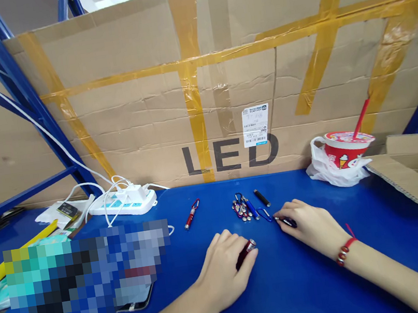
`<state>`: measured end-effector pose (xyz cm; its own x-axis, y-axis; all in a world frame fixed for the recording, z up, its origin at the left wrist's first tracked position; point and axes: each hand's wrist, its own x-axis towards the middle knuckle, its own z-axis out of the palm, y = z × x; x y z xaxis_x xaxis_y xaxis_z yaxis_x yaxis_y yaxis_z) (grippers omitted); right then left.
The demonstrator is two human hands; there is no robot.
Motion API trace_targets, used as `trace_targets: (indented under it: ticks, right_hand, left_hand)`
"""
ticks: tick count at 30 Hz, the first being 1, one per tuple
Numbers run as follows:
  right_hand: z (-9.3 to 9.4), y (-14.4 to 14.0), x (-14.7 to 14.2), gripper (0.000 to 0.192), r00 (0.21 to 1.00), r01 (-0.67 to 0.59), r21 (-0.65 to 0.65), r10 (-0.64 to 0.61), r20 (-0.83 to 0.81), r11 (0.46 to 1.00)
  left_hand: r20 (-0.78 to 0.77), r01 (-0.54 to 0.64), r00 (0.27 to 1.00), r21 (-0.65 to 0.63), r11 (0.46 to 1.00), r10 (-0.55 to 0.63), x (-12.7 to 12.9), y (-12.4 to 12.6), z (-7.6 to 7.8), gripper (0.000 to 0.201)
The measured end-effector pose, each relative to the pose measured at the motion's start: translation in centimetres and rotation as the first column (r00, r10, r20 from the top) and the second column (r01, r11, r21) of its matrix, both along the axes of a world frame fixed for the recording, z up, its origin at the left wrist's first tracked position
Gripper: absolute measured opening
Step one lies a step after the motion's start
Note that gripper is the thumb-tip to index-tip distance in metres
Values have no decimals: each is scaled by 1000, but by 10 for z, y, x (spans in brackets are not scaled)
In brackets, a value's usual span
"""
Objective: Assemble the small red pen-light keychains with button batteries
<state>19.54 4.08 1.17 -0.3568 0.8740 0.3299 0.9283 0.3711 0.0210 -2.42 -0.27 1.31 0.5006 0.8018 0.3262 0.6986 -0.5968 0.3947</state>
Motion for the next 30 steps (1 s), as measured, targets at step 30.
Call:
trace_targets:
  ticks: [30]
  right_hand:
    - [2,-31,-29,19,626,-577,159,559,-544,801]
  left_hand:
    - [-36,61,997,-36,997,-62,0,4,-6,20]
